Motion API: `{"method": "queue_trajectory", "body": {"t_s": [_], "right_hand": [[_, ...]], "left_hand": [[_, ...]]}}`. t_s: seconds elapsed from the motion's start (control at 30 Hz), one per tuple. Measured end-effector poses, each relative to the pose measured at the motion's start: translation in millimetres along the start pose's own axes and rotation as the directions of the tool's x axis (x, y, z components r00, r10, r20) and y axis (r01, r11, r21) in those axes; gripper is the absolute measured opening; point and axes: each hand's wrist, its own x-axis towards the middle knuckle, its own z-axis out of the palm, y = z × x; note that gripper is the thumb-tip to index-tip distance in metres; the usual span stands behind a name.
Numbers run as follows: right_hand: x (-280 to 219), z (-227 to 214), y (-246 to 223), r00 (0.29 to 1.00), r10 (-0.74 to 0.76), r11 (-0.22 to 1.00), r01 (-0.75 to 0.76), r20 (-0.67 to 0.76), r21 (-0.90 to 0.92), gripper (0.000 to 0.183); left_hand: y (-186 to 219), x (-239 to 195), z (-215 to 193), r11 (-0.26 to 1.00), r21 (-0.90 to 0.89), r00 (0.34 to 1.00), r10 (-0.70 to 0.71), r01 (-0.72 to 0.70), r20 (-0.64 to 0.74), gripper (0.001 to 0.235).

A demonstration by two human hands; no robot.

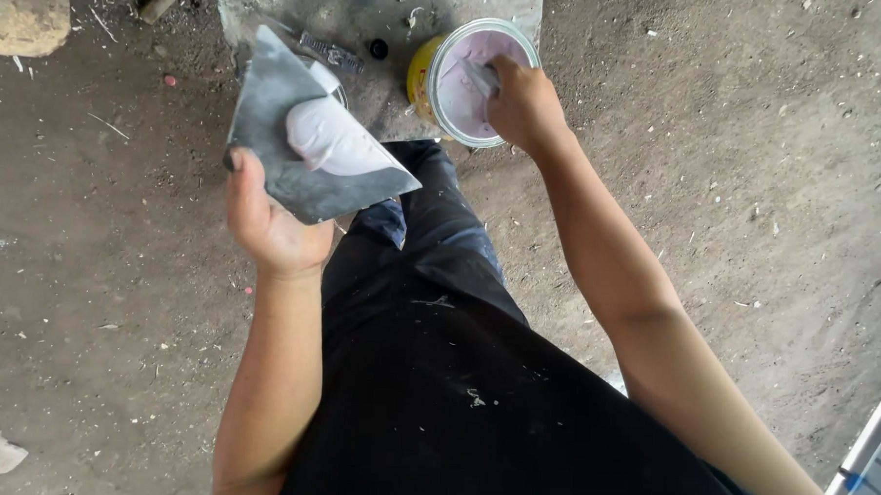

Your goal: The person scrapes a white filler substance from a metal putty knife onto a car bumper, then uses a second knife to spread and smooth the filler over the surface. They later scoop more filler from a can and continue applying it to the bumper.

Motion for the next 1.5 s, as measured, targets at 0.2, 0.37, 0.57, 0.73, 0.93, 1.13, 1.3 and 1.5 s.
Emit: {"method": "queue_trajectory", "body": {"t_s": [0.2, 0.37, 0.57, 0.73, 0.93, 1.13, 1.3, 1.5], "right_hand": [[56, 40, 15, 0.994, 0.1, 0.984, -0.106, -0.048, -0.145, 0.034], [57, 70, 16, 0.995, 0.099, 0.988, -0.098, 0.0, -0.121, 0.026], [34, 49, 26, 0.999, -0.01, 0.997, 0.014, 0.046, -0.077, 0.031], [-10, 29, 34, 0.995, -0.035, 0.99, 0.046, -0.089, 0.133, 0.041], [-67, 7, 23, 0.929, -0.125, 0.932, 0.231, -0.349, 0.281, 0.039], [-123, -27, 17, 0.807, -0.239, 0.827, 0.461, -0.54, 0.323, 0.036], [-166, -65, 10, 0.678, -0.333, 0.703, 0.641, -0.656, 0.306, 0.034], [-195, -97, -14, 0.436, -0.428, 0.49, 0.848, -0.791, 0.202, 0.044]], "left_hand": [[22, -6, 4, 0.99, -0.108, 0.996, -0.083, 0.086, 0.036, 0.063], [26, -9, -4, 0.989, -0.121, 0.995, -0.075, 0.082, 0.058, 0.059], [15, -3, -2, 0.965, -0.186, 0.982, -0.177, 0.187, 0.068, 0.06], [3, 7, -1, 0.946, -0.192, 0.963, -0.247, 0.263, 0.105, 0.06], [-23, 26, 3, 0.954, -0.149, 0.958, -0.234, 0.258, 0.164, 0.062], [-70, 45, -9, 0.974, 0.116, 0.981, -0.194, 0.194, -0.012, 0.067], [-139, 64, -27, 0.87, 0.491, 0.998, -0.012, 0.042, -0.063, 0.06], [-116, 31, 89, 0.87, -0.119, 0.878, -0.479, 0.478, 0.019, 0.054]]}}
